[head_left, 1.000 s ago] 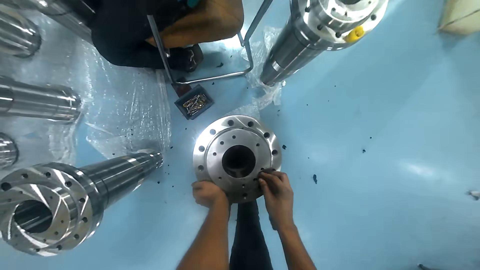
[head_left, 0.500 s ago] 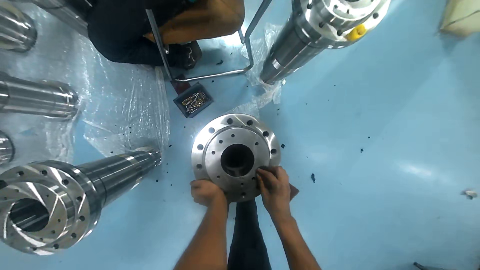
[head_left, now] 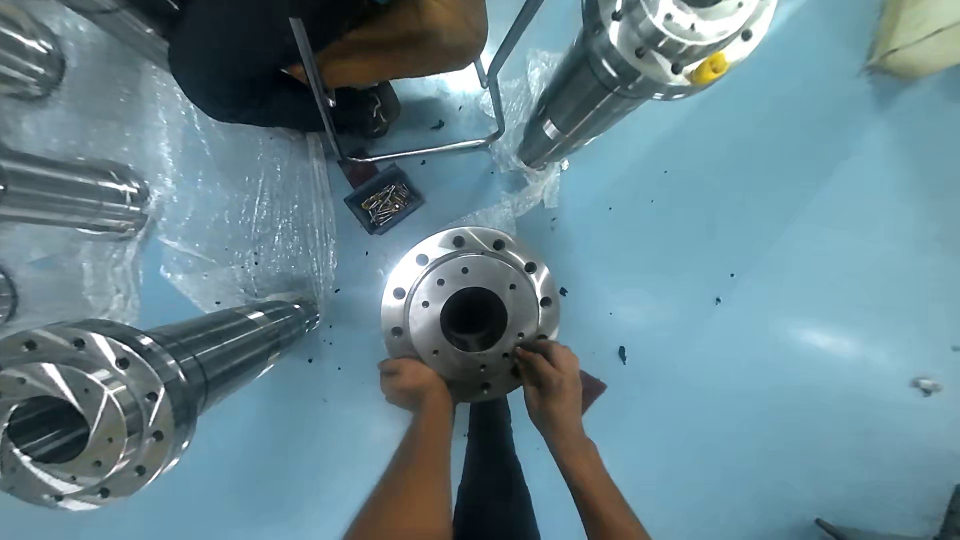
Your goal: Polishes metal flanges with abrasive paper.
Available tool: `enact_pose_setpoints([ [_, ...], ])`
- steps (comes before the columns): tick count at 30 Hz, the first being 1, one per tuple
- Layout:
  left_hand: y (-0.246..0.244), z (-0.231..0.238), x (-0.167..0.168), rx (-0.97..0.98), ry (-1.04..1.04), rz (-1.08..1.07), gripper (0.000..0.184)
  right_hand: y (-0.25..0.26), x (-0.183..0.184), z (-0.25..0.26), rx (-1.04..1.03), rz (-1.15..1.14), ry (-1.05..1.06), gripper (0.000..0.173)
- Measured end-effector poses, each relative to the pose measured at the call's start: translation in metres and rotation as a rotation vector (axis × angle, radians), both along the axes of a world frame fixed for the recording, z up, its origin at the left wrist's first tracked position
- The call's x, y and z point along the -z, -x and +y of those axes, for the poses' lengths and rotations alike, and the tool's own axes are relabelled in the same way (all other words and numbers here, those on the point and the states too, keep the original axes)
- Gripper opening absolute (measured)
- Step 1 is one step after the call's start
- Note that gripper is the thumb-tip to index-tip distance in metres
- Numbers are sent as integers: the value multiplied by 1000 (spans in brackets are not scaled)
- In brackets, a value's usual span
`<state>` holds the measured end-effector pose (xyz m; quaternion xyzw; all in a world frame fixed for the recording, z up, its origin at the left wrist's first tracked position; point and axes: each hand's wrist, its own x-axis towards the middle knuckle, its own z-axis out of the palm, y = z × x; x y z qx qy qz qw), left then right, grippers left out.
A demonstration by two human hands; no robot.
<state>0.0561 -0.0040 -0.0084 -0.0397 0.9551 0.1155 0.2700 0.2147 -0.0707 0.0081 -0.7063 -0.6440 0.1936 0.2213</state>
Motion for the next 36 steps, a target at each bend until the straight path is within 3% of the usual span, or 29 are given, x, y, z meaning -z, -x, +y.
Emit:
enact_pose_setpoints([
  [4,0,-1,-1,2,7,-5,54,0,-3,19,-21,15,5,15],
  [9,0,2,-1,-2,-1,-4,53,-1,1,-3,2,5,8,17],
  [14,-1,1,-1,8,3,-14,52,1,-3,19,-13,17,5,14],
  [20,0,4,-2,-34,3,2,51,4,2,-7,26,19,3,17],
  [25,1,0,0,14,7,-22,55,-1,-1,23,-61,19,-11,14],
  [31,-1,-1,-1,-12,-6,-21,55,-33,3,8,-205,-10,-31,17],
  [36,-1,-1,1,-19,-12,-8,55,-21,-2,36,-339,-49,-64,13],
])
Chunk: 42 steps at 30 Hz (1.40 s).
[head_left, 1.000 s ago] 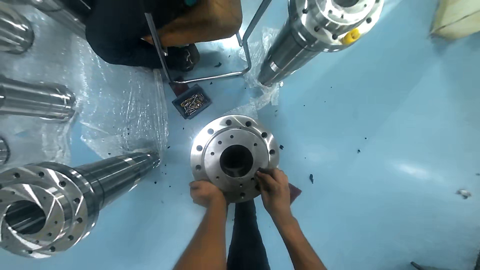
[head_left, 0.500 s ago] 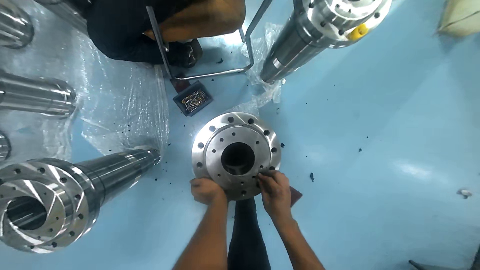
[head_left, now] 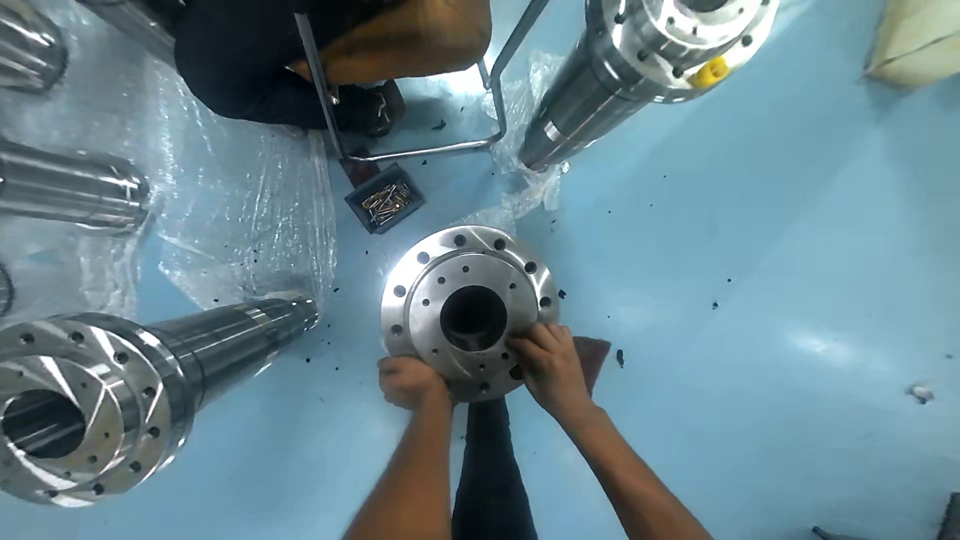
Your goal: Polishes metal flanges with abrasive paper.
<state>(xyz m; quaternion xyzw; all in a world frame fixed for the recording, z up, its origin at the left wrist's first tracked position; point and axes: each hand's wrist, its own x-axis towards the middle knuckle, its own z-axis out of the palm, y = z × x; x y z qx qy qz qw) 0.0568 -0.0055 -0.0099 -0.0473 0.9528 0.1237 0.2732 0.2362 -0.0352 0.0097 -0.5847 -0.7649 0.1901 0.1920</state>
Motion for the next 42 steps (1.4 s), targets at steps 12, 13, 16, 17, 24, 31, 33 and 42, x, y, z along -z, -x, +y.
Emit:
enact_pose_setpoints([
  [12,0,3,0,15,-2,18,51,-10,1,-5,-8,4,19,14],
  [13,-1,4,-1,14,-3,15,52,-1,1,0,-8,2,22,14],
  [16,1,4,-2,29,17,5,54,20,-1,1,38,-6,5,13],
  [17,0,2,-1,30,18,5,54,21,-1,-3,63,1,12,13],
  [24,0,-1,2,53,26,17,53,30,-1,-25,422,84,81,14],
  [31,0,0,4,58,18,27,53,42,1,-33,509,40,41,16],
  [33,0,-2,3,57,27,27,54,48,1,-32,595,39,40,16],
  [42,0,-1,5,34,38,53,50,54,-3,-32,695,32,73,15],
])
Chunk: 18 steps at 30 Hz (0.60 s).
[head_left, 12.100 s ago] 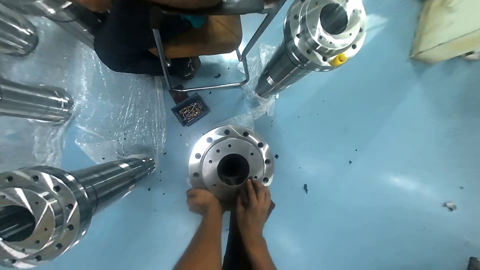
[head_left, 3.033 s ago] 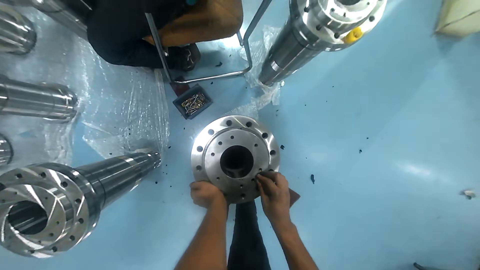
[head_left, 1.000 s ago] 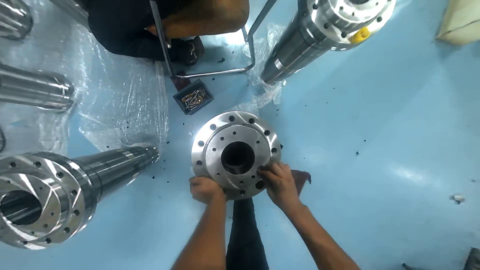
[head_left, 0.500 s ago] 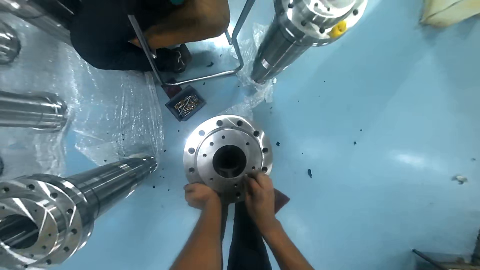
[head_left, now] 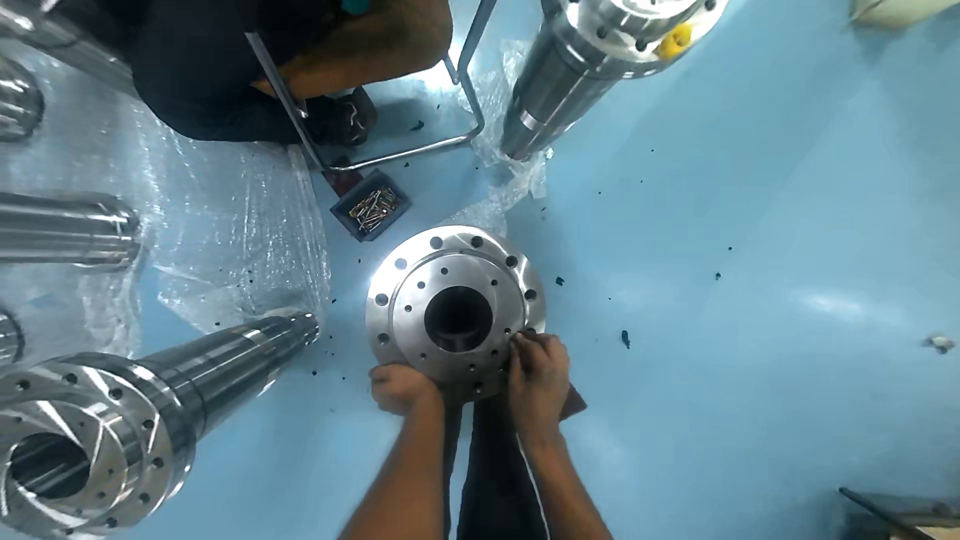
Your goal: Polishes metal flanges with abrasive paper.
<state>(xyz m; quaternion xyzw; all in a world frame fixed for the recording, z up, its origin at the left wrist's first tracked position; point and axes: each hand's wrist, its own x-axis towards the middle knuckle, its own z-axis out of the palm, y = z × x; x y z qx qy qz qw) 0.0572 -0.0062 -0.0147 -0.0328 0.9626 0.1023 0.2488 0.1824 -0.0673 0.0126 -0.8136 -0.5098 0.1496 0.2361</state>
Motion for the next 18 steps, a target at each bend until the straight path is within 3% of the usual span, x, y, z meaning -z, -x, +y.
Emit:
enact_pose_setpoints([
  [5,-1,-1,0,34,-8,-12,51,7,1,-2,-108,-20,-1,15],
  [10,0,-2,-1,79,20,-25,50,-9,2,-1,34,-15,25,15],
  [18,-1,-1,2,67,-2,11,49,-11,-11,4,39,-15,-39,18],
])
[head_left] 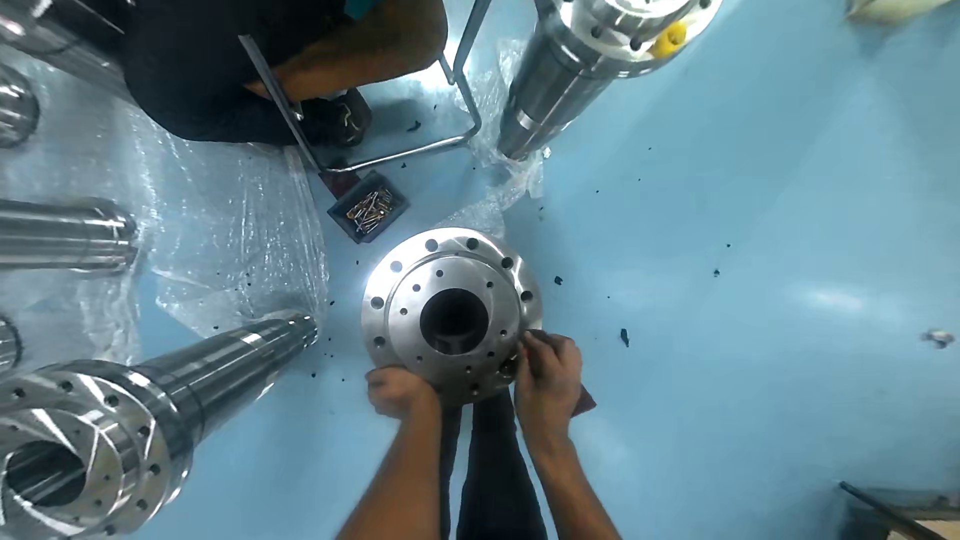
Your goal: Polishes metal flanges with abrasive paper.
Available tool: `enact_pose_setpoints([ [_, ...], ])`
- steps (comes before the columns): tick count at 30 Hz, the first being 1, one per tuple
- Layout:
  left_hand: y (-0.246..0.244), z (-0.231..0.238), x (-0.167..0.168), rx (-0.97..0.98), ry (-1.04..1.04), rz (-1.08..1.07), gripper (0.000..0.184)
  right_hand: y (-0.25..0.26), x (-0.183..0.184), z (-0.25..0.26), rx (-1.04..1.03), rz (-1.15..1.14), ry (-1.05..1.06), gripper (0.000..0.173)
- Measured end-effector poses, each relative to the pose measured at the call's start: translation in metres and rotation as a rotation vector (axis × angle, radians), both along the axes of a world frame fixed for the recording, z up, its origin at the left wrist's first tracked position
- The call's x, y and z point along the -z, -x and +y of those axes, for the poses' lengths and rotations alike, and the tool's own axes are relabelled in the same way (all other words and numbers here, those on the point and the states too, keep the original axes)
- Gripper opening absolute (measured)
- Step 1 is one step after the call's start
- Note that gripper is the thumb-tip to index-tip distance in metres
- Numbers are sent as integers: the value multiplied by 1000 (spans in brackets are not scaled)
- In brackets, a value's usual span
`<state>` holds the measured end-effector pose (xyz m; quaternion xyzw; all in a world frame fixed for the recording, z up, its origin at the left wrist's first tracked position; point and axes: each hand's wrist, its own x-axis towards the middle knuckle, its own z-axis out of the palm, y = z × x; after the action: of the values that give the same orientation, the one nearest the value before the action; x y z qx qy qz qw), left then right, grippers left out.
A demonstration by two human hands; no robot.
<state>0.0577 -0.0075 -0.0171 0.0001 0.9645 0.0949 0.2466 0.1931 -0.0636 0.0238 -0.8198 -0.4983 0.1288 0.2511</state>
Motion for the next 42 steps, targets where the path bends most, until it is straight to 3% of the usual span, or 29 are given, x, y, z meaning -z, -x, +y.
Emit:
enact_pose_setpoints([
  [5,-3,3,-2,-23,15,1,50,36,16,-22,-38,-119,12,19],
  [11,-2,1,-5,-25,30,-1,51,25,17,-5,48,-86,-9,19],
  [17,-2,3,-6,-46,19,-22,52,46,15,-28,31,-103,17,19],
  [23,0,1,-4,7,44,-5,46,28,19,-1,105,-42,-4,19],
  [29,-1,1,-5,1,28,-9,50,49,16,-29,34,-76,12,19],
  [35,-1,2,-2,-41,18,-5,49,31,14,5,116,-57,28,18],
  [39,-1,3,-4,-25,27,-19,48,45,14,-13,-16,-91,29,19],
  [42,-1,2,-3,-48,4,-11,50,26,15,-7,-39,-82,19,17],
])
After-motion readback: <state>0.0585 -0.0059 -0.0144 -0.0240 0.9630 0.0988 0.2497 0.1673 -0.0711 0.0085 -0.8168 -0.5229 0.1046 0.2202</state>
